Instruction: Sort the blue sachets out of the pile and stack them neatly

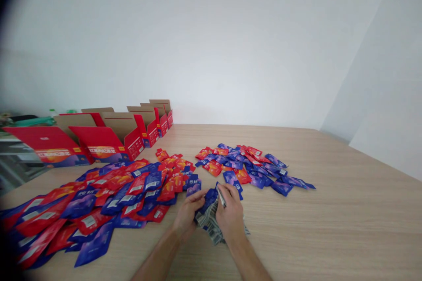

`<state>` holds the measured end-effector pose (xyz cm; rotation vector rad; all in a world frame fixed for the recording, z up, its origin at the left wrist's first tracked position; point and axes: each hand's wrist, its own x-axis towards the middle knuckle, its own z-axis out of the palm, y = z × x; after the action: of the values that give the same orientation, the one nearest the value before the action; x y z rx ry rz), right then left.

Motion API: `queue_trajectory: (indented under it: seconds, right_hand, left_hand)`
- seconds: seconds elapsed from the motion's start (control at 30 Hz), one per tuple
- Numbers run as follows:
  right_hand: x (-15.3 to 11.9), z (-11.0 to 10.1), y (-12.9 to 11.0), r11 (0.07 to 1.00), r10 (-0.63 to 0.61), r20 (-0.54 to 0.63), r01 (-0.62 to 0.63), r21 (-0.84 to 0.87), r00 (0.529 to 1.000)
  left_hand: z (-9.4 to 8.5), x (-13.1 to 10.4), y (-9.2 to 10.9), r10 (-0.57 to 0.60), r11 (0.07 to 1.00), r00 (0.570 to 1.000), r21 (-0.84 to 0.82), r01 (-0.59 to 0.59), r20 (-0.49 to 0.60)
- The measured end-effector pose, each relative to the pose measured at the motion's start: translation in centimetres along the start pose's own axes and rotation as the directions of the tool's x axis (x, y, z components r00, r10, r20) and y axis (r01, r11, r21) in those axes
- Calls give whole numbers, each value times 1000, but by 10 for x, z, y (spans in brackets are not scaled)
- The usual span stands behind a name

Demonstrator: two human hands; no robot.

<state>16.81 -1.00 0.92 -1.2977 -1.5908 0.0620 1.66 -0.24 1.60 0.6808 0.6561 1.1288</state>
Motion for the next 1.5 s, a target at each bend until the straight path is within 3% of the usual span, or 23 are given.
queue_trajectory:
  seconds: [0.1,0.23,0.3,0.37,0.47,0.53,0.6,0.67,0.73,0.83,0.97,1.03,1.13,1.3,1.4,1.5]
  right_hand:
    - [-9,6,-12,995,-80,114,72,74,990]
    - [-25,14,-45,976,-141,373,67,205,917]
    - [-27,12,-56,971,-136,427,36,235,894]
    - [-26,9,-59,972,-113,438,7,236,892]
    - [-22,4,-53,979,-73,422,-16,204,904]
    - [-20,5,-46,986,-52,403,-16,164,914]
    - [-19,8,-37,994,-22,381,-21,107,925]
    - [-18,12,-27,999,15,354,-31,41,935]
    - [-16,15,-16,999,50,323,-44,-25,945]
    - [-13,15,0,992,91,303,-59,-114,949]
    - [-8,9,14,972,151,323,-81,-219,934]
    - [-6,6,19,960,180,313,-96,-265,932]
    - [-3,1,25,943,206,288,-112,-312,935]
    - [9,-14,32,941,227,242,-148,-306,943]
    - [17,-24,37,936,255,210,-186,-300,944]
    - [22,-31,41,925,284,187,-217,-313,941]
  left_hand:
    - [-5,3,-1,12,1000,995,5,-11,-101]
    - [-21,13,-3,85,995,973,-28,-93,-215]
    - [-27,18,-3,167,986,948,71,-153,-273]
    - [-32,22,-1,325,922,898,310,-231,-297]
    - [-40,30,2,563,618,818,717,-321,-119]
    - [-46,36,-1,587,340,808,888,-310,57]
    - [-54,40,-8,518,77,840,969,-236,164]
    - [-60,42,-17,419,-140,885,977,-159,204]
    - [-64,41,-24,342,-290,914,950,-119,219]
    - [-62,37,-28,333,-413,919,909,-58,210]
    - [-48,37,-26,386,-470,910,881,49,155]
    - [-35,42,-26,371,-470,916,882,43,153]
    - [-14,58,-29,266,-437,927,890,-129,265]
    - [11,97,-42,51,-368,840,792,-487,540]
    - [18,117,-52,-61,-356,817,753,-554,573]
    - [23,126,-61,-103,-378,843,763,-524,528]
